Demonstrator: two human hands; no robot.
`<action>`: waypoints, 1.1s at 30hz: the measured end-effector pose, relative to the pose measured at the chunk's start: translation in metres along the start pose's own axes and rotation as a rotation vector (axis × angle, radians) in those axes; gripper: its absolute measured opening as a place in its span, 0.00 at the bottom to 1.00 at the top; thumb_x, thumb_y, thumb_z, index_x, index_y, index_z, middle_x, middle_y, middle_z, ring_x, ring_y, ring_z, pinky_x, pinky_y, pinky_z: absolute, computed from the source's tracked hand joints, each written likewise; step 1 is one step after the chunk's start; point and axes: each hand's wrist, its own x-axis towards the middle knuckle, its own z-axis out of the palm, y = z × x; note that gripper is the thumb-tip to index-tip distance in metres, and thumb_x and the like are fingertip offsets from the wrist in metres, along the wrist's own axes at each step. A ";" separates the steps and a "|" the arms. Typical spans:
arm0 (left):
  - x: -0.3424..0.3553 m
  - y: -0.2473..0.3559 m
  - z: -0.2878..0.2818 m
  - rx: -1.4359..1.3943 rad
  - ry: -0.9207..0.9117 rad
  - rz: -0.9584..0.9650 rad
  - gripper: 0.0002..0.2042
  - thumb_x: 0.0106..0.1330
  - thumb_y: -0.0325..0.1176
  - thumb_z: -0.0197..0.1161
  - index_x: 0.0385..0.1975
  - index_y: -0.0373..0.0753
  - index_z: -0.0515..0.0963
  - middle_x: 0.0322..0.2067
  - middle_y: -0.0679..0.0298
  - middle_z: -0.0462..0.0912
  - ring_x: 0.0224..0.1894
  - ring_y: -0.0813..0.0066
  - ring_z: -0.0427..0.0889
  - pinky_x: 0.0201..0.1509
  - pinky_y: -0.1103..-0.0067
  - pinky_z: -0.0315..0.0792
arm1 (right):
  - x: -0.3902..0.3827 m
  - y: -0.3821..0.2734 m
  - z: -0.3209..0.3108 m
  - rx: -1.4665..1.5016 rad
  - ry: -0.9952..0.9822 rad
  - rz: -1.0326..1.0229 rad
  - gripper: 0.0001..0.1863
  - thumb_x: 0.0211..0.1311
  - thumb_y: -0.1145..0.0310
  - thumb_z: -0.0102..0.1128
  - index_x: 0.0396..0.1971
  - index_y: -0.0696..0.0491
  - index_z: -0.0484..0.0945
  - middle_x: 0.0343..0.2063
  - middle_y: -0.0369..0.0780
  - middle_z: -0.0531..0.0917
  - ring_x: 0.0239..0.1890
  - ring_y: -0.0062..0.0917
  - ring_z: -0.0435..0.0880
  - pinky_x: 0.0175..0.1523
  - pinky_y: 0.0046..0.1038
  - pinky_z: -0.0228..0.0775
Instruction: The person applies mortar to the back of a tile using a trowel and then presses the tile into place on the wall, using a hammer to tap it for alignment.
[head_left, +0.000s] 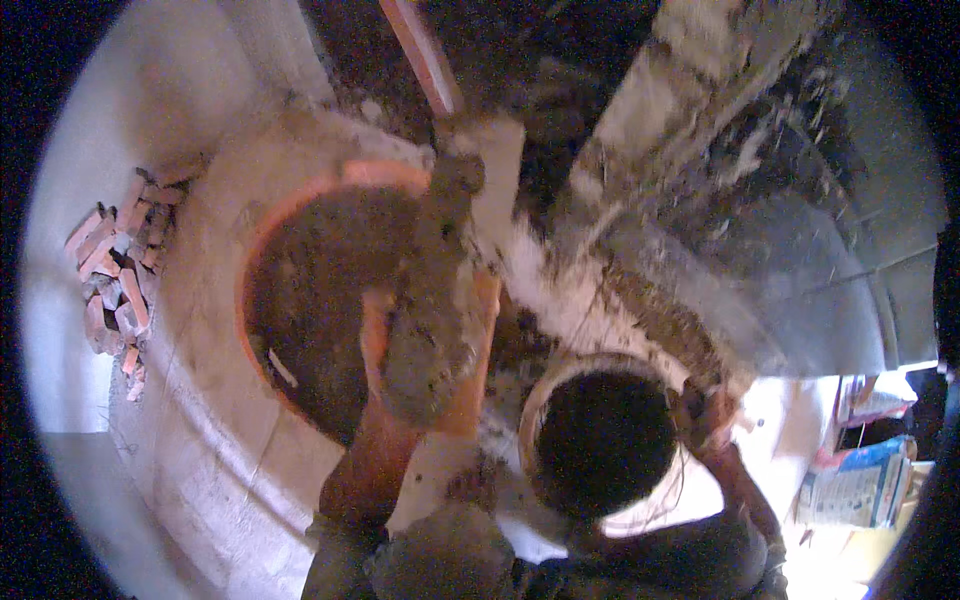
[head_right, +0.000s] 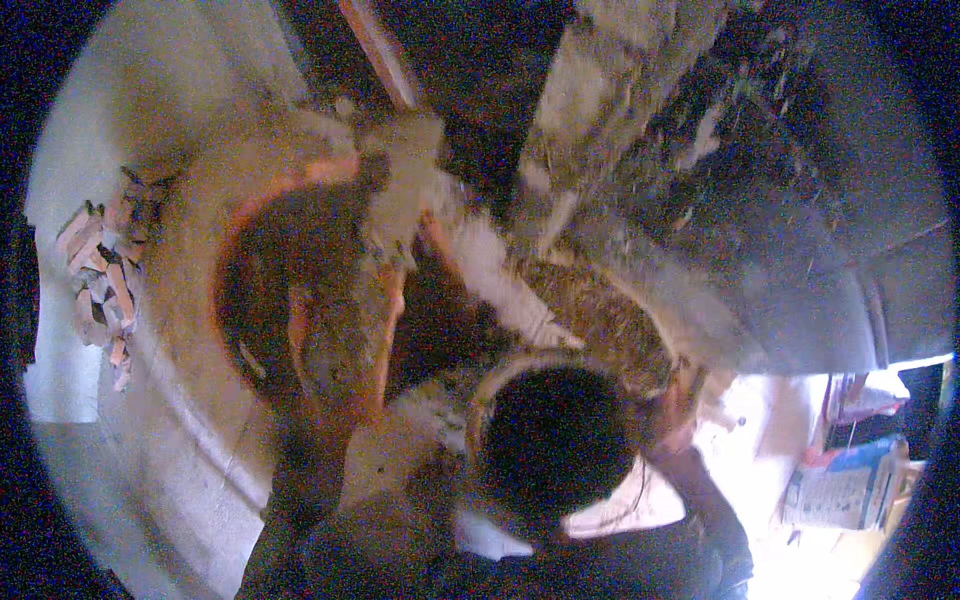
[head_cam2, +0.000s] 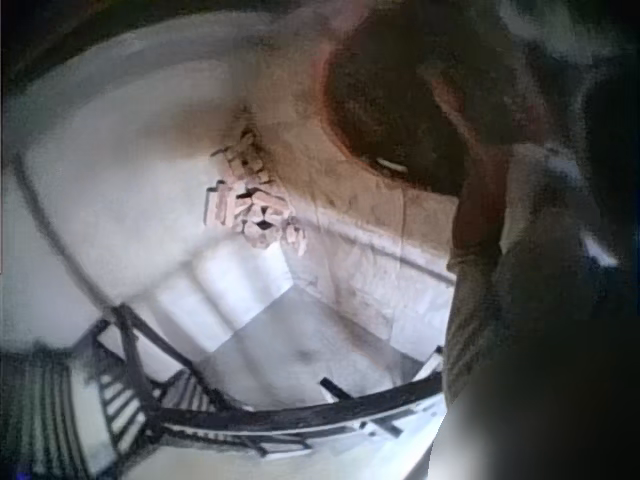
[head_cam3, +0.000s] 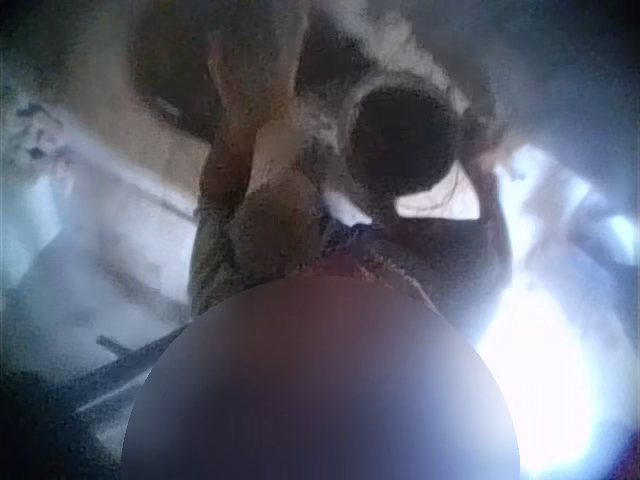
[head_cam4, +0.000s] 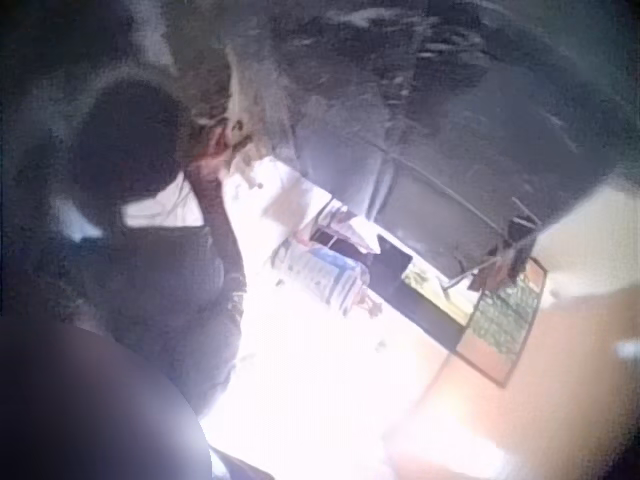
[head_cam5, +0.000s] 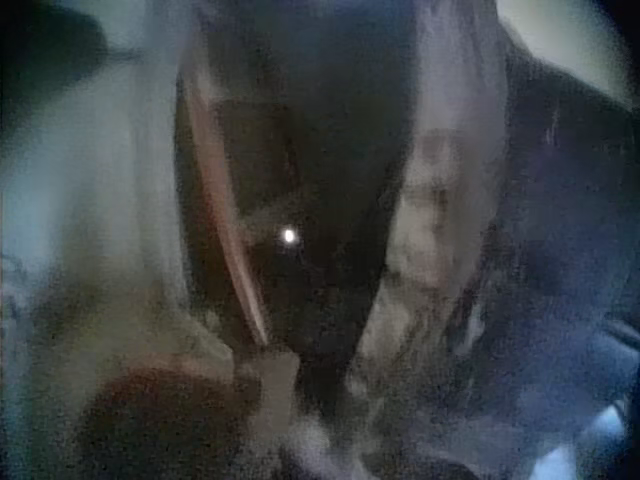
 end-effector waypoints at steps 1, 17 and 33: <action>-0.002 0.006 -0.003 -0.015 -0.002 0.014 0.23 0.65 0.49 0.48 0.51 0.38 0.69 0.41 0.59 0.78 0.41 0.67 0.79 0.44 0.73 0.75 | 0.009 -0.008 -0.027 0.014 -0.089 0.010 0.24 0.52 0.75 0.63 0.48 0.58 0.64 0.24 0.40 0.76 0.16 0.25 0.71 0.21 0.28 0.64; -0.019 0.012 -0.056 0.040 0.126 0.017 0.24 0.64 0.50 0.48 0.51 0.38 0.69 0.40 0.60 0.79 0.39 0.67 0.79 0.42 0.73 0.76 | 0.020 -0.043 -0.063 -0.009 -1.208 -0.029 0.12 0.52 0.68 0.56 0.35 0.59 0.73 0.29 0.44 0.77 0.31 0.37 0.80 0.31 0.34 0.76; -0.019 0.008 -0.059 0.043 0.145 -0.045 0.24 0.63 0.51 0.48 0.51 0.38 0.70 0.39 0.60 0.79 0.38 0.68 0.79 0.39 0.73 0.76 | -0.004 -0.055 -0.024 0.164 -1.303 -0.263 0.12 0.58 0.72 0.46 0.41 0.60 0.71 0.22 0.46 0.79 0.25 0.40 0.82 0.28 0.37 0.79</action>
